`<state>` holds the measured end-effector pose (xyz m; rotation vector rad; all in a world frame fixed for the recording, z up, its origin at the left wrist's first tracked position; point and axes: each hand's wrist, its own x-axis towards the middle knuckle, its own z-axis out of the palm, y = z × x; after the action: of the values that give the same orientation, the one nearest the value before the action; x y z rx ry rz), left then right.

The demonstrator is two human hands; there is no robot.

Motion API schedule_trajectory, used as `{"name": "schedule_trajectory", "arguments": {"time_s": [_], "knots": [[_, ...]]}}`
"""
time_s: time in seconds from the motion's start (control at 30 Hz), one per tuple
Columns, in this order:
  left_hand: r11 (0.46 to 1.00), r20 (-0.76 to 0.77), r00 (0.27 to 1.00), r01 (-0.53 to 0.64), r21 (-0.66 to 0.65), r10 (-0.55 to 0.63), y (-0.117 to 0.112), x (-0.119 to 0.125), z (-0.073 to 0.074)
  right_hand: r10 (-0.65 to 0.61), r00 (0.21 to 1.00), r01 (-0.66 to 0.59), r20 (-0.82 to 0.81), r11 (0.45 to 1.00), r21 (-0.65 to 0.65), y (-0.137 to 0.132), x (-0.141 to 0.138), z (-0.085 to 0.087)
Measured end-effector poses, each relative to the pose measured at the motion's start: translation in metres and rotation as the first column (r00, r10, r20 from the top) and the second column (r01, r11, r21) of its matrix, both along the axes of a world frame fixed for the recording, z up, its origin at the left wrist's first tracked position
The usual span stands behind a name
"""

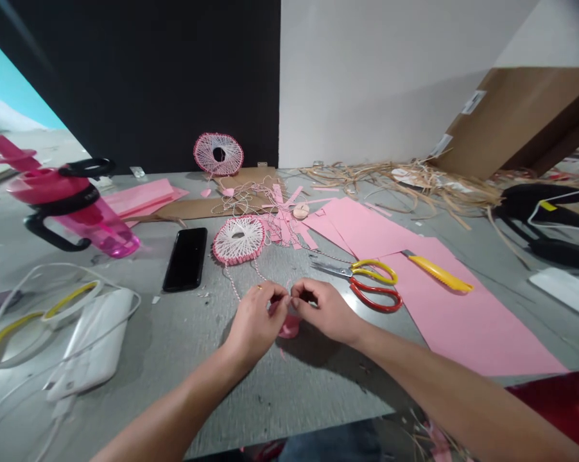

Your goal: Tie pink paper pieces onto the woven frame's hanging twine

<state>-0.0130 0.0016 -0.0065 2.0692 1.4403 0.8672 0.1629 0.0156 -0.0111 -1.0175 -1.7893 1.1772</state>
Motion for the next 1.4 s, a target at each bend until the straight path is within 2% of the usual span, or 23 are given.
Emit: {"name": "schedule_trajectory", "arguments": {"time_s": [0.1,0.3,0.5,0.7,0.83,1.23,1.4], "knots": [[1.000,-0.032,0.999,0.015,0.009,-0.015,0.000,-0.001,0.000,0.014,1.000,-0.014,0.011,1.000,0.007,0.000,0.001,0.000],[0.998,0.033,0.998,0.063,-0.022,-0.062,0.000,0.002,0.005,0.017,1.000,-0.017,0.010,0.998,0.058,0.000,0.005,0.001],[0.995,0.069,0.993,0.091,0.040,-0.093,0.000,0.003,0.004,0.056,0.998,-0.055,-0.019,0.997,0.052,0.001,0.007,-0.004],[0.998,0.117,0.991,0.060,0.004,-0.061,0.003,0.002,0.002,0.055,0.998,-0.053,-0.014,0.994,0.091,0.005,0.007,-0.002],[0.997,0.135,0.989,0.066,-0.036,-0.060,0.003,0.002,0.006,0.039,0.999,-0.037,-0.020,0.997,0.066,0.007,0.010,0.000],[0.997,0.178,0.983,0.060,-0.046,-0.051,0.004,0.004,0.006,0.068,0.996,-0.065,-0.059,0.997,0.051,0.008,0.012,0.000],[0.998,0.125,0.990,0.065,-0.003,-0.064,-0.001,0.004,0.010,0.085,0.995,-0.082,-0.056,0.995,0.060,0.007,0.012,0.002]]}}
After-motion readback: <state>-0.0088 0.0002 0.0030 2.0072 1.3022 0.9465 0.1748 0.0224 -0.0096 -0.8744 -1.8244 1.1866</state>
